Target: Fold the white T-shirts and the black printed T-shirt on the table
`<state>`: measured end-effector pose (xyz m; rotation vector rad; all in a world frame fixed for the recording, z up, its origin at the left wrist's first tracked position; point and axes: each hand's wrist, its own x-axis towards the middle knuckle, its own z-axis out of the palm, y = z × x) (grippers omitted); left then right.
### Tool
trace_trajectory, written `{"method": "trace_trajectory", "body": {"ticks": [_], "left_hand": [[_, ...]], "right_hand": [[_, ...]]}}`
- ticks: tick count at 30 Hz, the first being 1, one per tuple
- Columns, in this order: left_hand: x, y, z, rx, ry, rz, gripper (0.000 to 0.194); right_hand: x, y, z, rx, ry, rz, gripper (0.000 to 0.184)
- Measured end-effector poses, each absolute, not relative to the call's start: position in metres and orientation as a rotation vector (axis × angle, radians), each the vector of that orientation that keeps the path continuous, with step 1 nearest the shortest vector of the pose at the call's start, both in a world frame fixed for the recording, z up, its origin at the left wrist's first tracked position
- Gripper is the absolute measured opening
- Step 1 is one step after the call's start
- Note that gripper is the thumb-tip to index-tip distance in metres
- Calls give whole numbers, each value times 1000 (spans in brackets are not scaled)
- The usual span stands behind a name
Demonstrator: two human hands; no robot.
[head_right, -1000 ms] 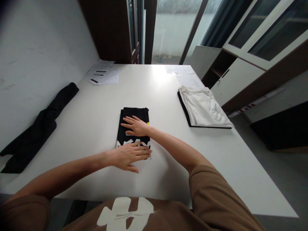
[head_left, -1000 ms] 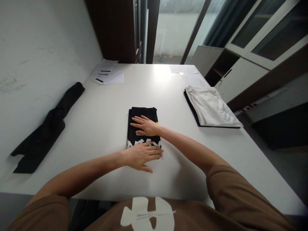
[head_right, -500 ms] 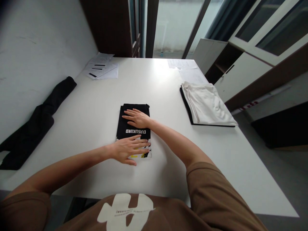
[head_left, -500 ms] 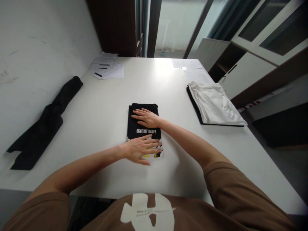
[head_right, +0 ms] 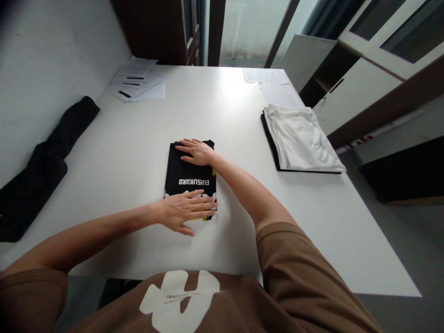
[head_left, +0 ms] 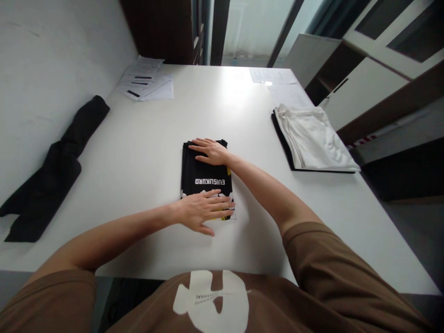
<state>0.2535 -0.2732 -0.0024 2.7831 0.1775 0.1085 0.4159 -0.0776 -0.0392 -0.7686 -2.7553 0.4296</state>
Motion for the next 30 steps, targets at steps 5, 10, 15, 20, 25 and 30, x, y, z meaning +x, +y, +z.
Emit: {"method": "trace_trajectory", "body": {"ticks": [5,10,15,20,25,30], "left_hand": [[255,-284,-1,2764,157,100,91],[257,-289,3,2743,144,101,88],[246,-254,24,2748,400,95,83],[211,-196,25,2667,1160,214,79],[201,-185,-2,2624,1370,201,82],[223,-193,-25,2602,1460,218,80]], "right_hand": [[413,-68,-45,-970,-2716,362,59],[411,-61,-44,-1102,-2699,308,60],[415,-71,-39,-1190,-2470,224,57],[432,-90,-40,-1382,-2209,207,57],[448,-129,-42,-1418,-2207,289,58],[446,-178,-44,-1377,-2386,285,63]]}}
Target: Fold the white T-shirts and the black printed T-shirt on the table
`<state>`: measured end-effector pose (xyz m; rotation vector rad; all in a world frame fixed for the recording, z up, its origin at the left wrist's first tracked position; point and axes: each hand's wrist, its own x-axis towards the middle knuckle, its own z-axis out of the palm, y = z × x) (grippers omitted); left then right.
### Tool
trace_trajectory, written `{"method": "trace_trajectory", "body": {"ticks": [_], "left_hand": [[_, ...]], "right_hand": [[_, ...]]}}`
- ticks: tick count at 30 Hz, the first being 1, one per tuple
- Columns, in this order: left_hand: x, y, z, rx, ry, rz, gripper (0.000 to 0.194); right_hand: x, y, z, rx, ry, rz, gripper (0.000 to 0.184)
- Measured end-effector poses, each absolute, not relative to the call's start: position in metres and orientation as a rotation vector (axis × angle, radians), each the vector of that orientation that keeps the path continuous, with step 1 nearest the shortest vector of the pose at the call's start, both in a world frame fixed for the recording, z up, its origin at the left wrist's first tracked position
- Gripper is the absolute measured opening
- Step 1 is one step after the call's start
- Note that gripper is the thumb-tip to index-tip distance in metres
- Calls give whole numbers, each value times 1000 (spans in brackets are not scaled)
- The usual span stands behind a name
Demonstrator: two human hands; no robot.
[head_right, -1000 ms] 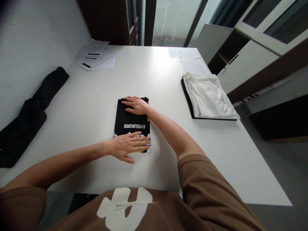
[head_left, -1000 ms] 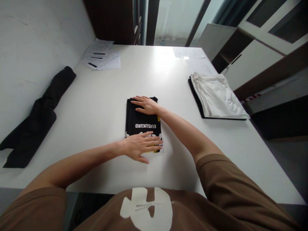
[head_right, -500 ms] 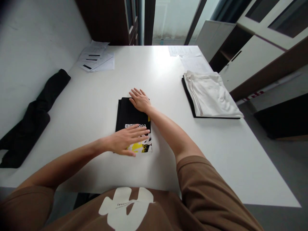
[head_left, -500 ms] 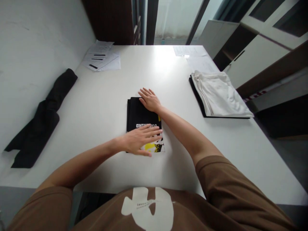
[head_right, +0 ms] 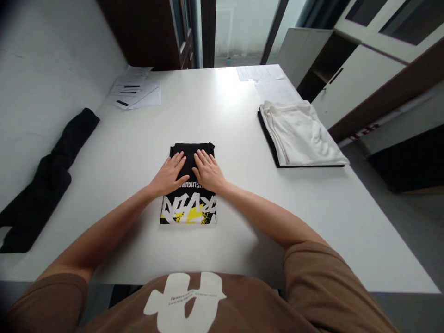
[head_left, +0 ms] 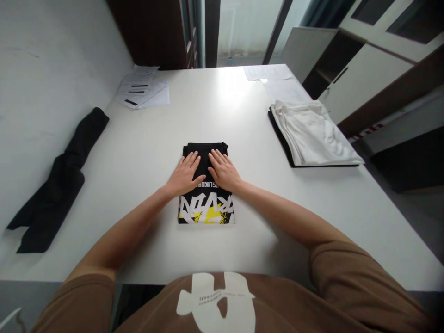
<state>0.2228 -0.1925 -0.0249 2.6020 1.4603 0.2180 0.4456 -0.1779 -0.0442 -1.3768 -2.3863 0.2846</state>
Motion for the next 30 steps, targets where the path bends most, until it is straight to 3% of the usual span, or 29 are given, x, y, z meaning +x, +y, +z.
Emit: {"method": "trace_trajectory", "body": {"ticks": [10,18,25,30], "left_hand": [[199,-187,-37,2534,1639,116,84],[231,-161,-25,2634,1494,179,68],[223,-136,-42,2510,1614,206,74],[219,-145,-27,2371,1671,244,75]], "right_hand": [[460,-170,-48,-1545,-2454,243,78],[443,-153,-44,-1432,-2485,200,67],[466,-132,-49,-1502,-2466,255,68],[466,-136,-45,-1545,-2446,283,69]]}}
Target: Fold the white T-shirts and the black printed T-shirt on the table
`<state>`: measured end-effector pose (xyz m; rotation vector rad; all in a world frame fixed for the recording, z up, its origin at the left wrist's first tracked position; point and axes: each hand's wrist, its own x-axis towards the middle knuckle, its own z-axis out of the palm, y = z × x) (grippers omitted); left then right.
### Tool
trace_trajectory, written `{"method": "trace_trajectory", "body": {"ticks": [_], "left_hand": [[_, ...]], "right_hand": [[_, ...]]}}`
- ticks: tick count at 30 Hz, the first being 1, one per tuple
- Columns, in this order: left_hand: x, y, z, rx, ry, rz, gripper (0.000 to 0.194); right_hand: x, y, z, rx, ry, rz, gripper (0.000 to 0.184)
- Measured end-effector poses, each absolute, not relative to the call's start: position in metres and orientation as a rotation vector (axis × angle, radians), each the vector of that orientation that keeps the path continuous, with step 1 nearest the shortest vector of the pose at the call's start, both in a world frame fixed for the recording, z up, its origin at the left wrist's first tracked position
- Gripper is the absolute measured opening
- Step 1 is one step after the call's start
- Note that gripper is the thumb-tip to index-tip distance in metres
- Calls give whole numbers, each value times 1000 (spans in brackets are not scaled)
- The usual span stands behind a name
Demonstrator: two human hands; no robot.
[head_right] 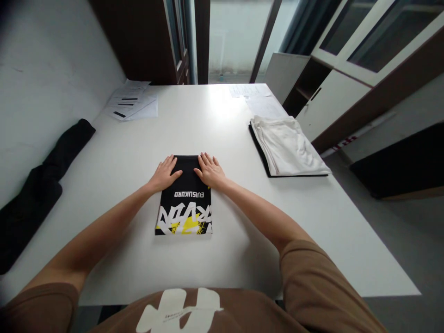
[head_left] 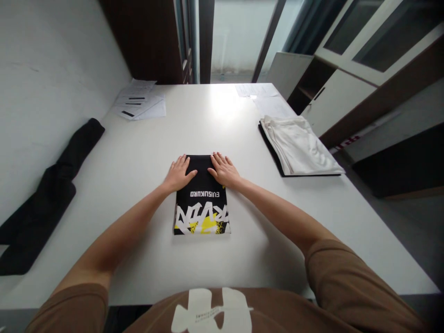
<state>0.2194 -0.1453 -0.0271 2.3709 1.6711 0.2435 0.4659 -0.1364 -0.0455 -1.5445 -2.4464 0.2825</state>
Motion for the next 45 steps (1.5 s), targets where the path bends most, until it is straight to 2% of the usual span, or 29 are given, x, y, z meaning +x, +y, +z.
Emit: {"method": "trace_trajectory", "body": {"ticks": [3,6,12,18,22,28,33,39,45], "left_hand": [[230,-164,-18,2467,1588,302,71],[238,-187,-20,2570,1485,212,74],[221,-213,-28,2592,1438,192,85],[215,-238,-15,2693,1309,184,91],[218,-252,-11,2745,1209,179,89],[208,-271,-17,2725,1319,194,86],[209,-287,-14,2769,1271,153,71],[204,-296,-11,2723,1264,91,78],[218,-296,-9,2783,1234,101,77]], "right_hand": [[453,-156,-45,-1514,-2426,251,68],[447,-177,-47,-1463,-2456,241,68],[476,-189,-41,-1519,-2512,250,81],[476,-217,-30,-1487,-2564,271,87],[463,-241,-31,-1341,-2607,292,85],[472,-252,-28,-1411,-2593,315,86],[467,-274,-22,-1267,-2651,365,89],[470,-289,-20,-1275,-2666,390,87],[457,-293,-17,-1261,-2635,379,87]]}}
